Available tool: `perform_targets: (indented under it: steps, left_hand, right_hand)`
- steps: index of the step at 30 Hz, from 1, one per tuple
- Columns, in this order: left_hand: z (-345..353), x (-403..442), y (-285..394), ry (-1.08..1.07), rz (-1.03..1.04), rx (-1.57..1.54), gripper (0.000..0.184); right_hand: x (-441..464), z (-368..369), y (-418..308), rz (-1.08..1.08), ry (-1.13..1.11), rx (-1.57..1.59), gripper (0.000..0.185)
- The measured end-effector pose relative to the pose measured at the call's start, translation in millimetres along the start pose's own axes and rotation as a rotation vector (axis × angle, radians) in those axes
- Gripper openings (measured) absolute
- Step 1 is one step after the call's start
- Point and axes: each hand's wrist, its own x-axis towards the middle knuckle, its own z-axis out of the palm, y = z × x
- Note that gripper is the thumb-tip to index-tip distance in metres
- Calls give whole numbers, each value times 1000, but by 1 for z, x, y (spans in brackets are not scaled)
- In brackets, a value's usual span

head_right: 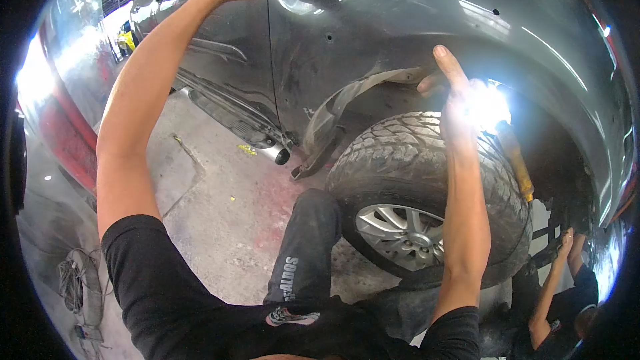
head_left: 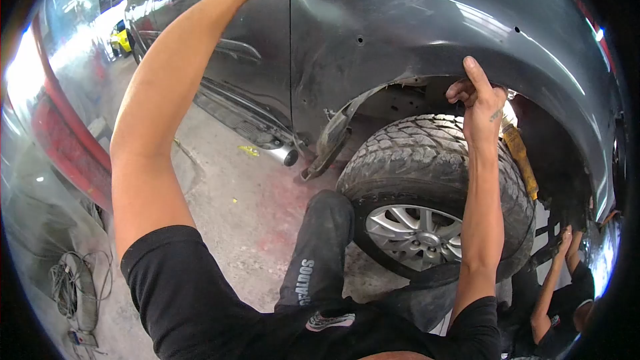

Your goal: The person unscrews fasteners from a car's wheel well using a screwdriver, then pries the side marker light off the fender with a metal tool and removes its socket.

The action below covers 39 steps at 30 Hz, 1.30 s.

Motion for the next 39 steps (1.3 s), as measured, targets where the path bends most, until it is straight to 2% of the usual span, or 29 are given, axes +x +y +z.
perform_targets:
  steps: [3,5,8,14,19,21,22,23,25,27,28,29,30,33,35,37,39]
  left_hand:
    - [-3,14,-2,-24,63,5,29]
    - [-7,23,1,-158,4,100,28]
    - [-19,24,23,-136,40,234,27]
    - [-27,3,27,-124,-69,159,22]
    - [8,-15,-10,101,-41,146,22]
    - [2,-29,-22,107,-124,108,23]
    - [-33,-44,-5,-51,-232,108,22]
    - [-20,-46,-32,100,-109,-36,21]
    - [-34,-87,-10,135,-134,-483,24]
    - [4,-122,20,232,-58,-837,28]
    - [-3,-153,52,38,-152,-1090,35]
    - [14,-172,77,-76,-124,-1329,36]
    - [40,-186,105,-32,33,-1412,32]
    - [135,-211,201,22,311,-1690,23]
    - [160,-222,257,-358,136,-2086,19]
    - [182,-226,298,-499,67,-2339,17]
    - [215,-233,339,-434,10,-2371,19]
  right_hand:
    - [-1,-3,-1,11,-6,-29,37]
    - [-2,-3,-1,12,-24,-36,35]
    - [-3,-1,-8,13,-28,-25,36]
    - [1,-6,-2,50,-25,-16,36]
    - [0,-7,-7,89,-47,-96,40]
    - [0,-3,-9,83,-26,-100,64]
    - [-1,-4,-9,94,-40,-93,54]
    - [-3,-1,-10,90,-41,-111,54]
    - [-7,7,-15,40,-30,-66,44]
    - [-8,14,-15,6,-36,-55,39]
    - [-6,12,-10,3,-8,-35,39]
    - [-6,11,-6,0,21,-16,39]
    - [-6,12,-2,-21,43,-21,39]
    - [-4,4,3,-66,-38,-64,39]
    - [-3,-7,4,-15,-140,-23,27]
    - [-2,-6,7,-52,-84,-27,31]
    - [0,-12,9,-35,-90,54,35]
